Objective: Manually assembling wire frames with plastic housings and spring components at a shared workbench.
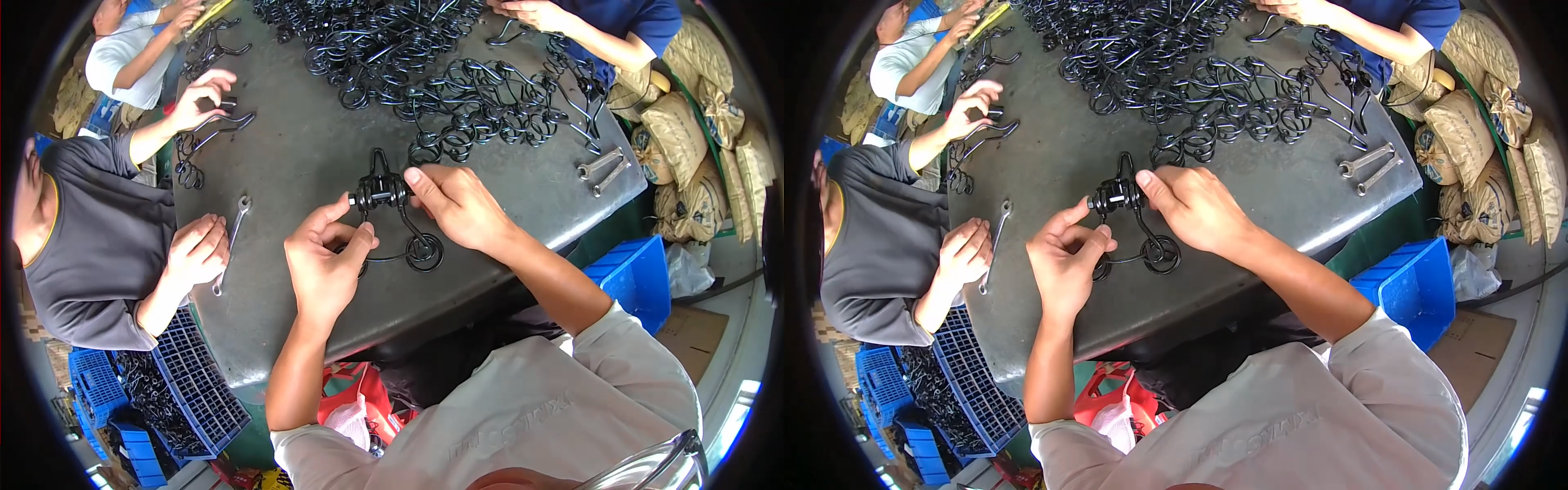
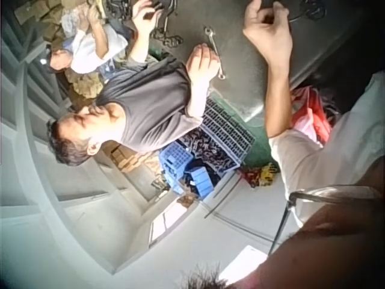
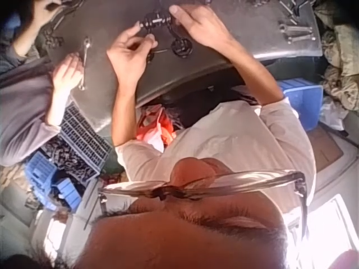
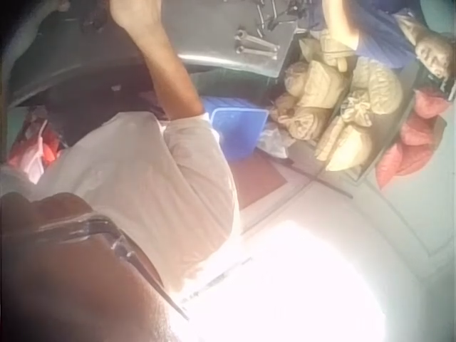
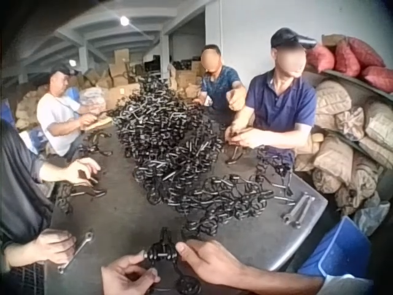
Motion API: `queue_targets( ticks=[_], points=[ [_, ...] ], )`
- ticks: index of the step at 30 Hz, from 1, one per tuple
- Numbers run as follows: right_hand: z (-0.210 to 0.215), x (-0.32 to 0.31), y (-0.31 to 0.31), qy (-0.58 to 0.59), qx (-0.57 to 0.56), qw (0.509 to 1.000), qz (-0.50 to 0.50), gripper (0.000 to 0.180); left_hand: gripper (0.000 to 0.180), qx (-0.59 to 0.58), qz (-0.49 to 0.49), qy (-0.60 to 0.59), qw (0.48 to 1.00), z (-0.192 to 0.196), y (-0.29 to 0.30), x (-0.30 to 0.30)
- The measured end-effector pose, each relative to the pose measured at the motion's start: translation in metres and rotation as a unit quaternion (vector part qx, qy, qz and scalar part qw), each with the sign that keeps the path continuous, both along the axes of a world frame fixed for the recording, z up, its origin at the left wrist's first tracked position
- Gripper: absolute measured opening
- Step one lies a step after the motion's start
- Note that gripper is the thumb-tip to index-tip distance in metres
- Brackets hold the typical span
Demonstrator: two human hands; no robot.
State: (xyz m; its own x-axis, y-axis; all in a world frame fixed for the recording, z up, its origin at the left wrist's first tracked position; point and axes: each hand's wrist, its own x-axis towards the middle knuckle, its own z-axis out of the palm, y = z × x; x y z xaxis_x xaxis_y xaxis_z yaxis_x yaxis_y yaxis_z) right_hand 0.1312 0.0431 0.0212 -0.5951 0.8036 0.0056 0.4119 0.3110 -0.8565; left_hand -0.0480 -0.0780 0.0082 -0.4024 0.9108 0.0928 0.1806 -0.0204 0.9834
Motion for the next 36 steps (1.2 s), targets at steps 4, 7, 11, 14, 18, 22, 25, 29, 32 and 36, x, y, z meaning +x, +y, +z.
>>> queue_targets(
  ticks=[4,7,11,14,18,22,25,29,32,36],
  points=[
    [0.002,-0.005,-0.010,0.058,-0.032,0.998,-0.017,0.031,0.036,-0.009,0.016,-0.024,1.000,0.001,-0.004,0.001],
    [-0.005,0.001,-0.009,0.066,0.013,0.998,-0.001,0.033,0.035,0.009,0.001,-0.009,1.000,-0.004,-0.002,0.002],
    [0.003,0.007,-0.006,-0.025,-0.011,1.000,-0.004,0.034,0.036,0.003,-0.005,-0.003,1.000,-0.004,-0.002,0.006],
    [0.003,0.006,-0.013,0.096,0.014,0.995,-0.017,0.049,0.036,-0.005,-0.003,0.021,1.000,-0.002,-0.004,0.006],
    [0.008,0.008,-0.004,-0.038,-0.020,0.999,0.010,0.031,0.036,-0.010,-0.012,0.002,1.000,-0.001,-0.004,0.004],
    [-0.008,0.004,-0.008,0.088,0.024,0.996,-0.021,0.050,0.036,0.000,0.002,-0.004,1.000,-0.001,-0.002,0.003],
    [0.006,0.008,-0.003,0.000,-0.058,0.998,-0.007,0.044,0.036,0.004,0.003,-0.004,1.000,0.000,-0.003,0.001],
    [-0.006,0.007,-0.007,0.067,0.010,0.998,0.016,0.049,0.037,0.009,-0.007,-0.015,1.000,-0.002,-0.002,0.001],
    [-0.002,0.012,0.003,-0.016,-0.119,0.993,-0.001,0.032,0.038,0.004,-0.002,0.004,1.000,-0.003,-0.001,0.002],
    [-0.004,0.010,-0.005,0.101,-0.047,0.994,0.014,0.020,0.038,-0.002,-0.010,-0.009,1.000,-0.001,-0.002,0.004]
  ],
)
